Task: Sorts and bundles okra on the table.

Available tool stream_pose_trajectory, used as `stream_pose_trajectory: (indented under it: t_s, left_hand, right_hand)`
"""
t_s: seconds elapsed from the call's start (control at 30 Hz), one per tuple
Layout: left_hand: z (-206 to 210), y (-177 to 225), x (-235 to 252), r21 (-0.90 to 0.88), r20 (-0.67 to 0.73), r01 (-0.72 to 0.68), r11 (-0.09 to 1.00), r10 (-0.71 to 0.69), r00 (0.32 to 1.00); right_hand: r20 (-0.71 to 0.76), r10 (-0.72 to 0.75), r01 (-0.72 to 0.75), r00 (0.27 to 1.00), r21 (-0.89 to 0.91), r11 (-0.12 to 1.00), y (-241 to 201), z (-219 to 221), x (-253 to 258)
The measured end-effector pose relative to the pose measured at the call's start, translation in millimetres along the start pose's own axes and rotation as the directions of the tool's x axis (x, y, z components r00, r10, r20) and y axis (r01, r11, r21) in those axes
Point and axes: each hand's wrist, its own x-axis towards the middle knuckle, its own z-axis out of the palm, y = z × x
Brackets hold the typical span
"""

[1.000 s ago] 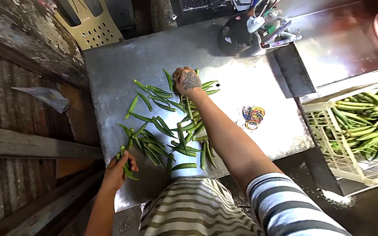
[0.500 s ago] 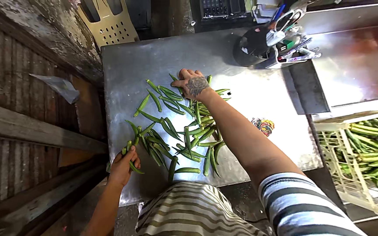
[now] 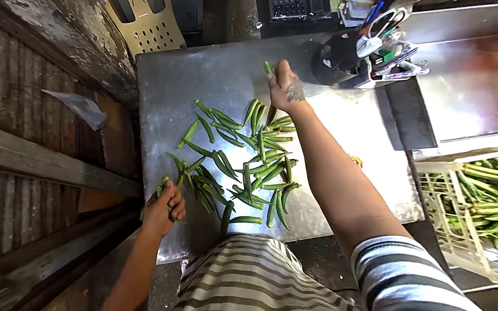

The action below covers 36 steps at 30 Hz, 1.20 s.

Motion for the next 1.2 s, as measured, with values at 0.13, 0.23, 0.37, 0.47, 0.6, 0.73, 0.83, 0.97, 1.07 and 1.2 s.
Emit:
stream_pose_trajectory:
  t_s: [0.13,0.23,0.37,0.47,0.6,0.73,0.83,0.97,1.07,1.2]
  left_hand:
    - [17.3,-7.6,9.4,-0.040,0.047,0.005,0.999,-0.003,0.999]
    - [23.2,-10.0,11.1,-0.027,0.044,-0.008,1.000,0.009,0.999]
    - [18.0,-8.0,11.1,-0.005,0.029,-0.021,1.000,0.022,0.999]
    - [11.8,-7.2,9.9,0.000,0.013,-0.030,1.000,0.030,0.999]
    - [13.9,-6.6,9.3,0.008,-0.002,-0.045,0.999,0.045,0.999]
    - [25.2,-3.0,13.6,-0.009,0.050,-0.070,0.998,0.070,0.996]
    - [39.7,-0.7,17.6,0.041,0.122,-0.088,0.995,0.082,0.989]
    - [59.7,1.5,26.9,0.068,0.227,-0.127,0.990,0.109,0.968]
    - [77.5,-3.0,34.1,0.040,0.277,-0.112,0.993,0.097,0.956]
    - [89.9,-12.1,37.9,0.056,0.358,-0.091,0.994,0.065,0.932]
  right_hand:
    - [0.111,0.258,-0.253,0.960,-0.057,0.966,7.6,12.5,-9.5]
    - [0.161,0.351,-0.323,0.922,-0.176,0.930,4.2,33.9,-20.3]
    - [0.127,0.457,-0.401,0.880,-0.317,0.860,-15.5,48.5,-31.2]
    - [0.057,0.488,-0.431,0.871,-0.387,0.815,-35.9,53.8,-34.3]
    - [0.048,0.389,-0.299,0.920,-0.556,0.775,-56.4,72.3,-39.8]
    - [0.071,0.341,-0.232,0.937,-0.604,0.762,-59.5,80.9,-40.6]
    - [0.048,0.294,-0.212,0.955,-0.583,0.784,-57.2,74.4,-48.2]
    - [-0.096,0.256,-0.270,0.962,-0.475,0.838,-67.9,53.6,-73.2]
    - [-0.089,0.231,-0.247,0.969,-0.426,0.870,-63.4,44.6,-86.3]
    - [-0.036,0.318,-0.313,0.947,-0.311,0.897,-35.8,44.1,-83.4]
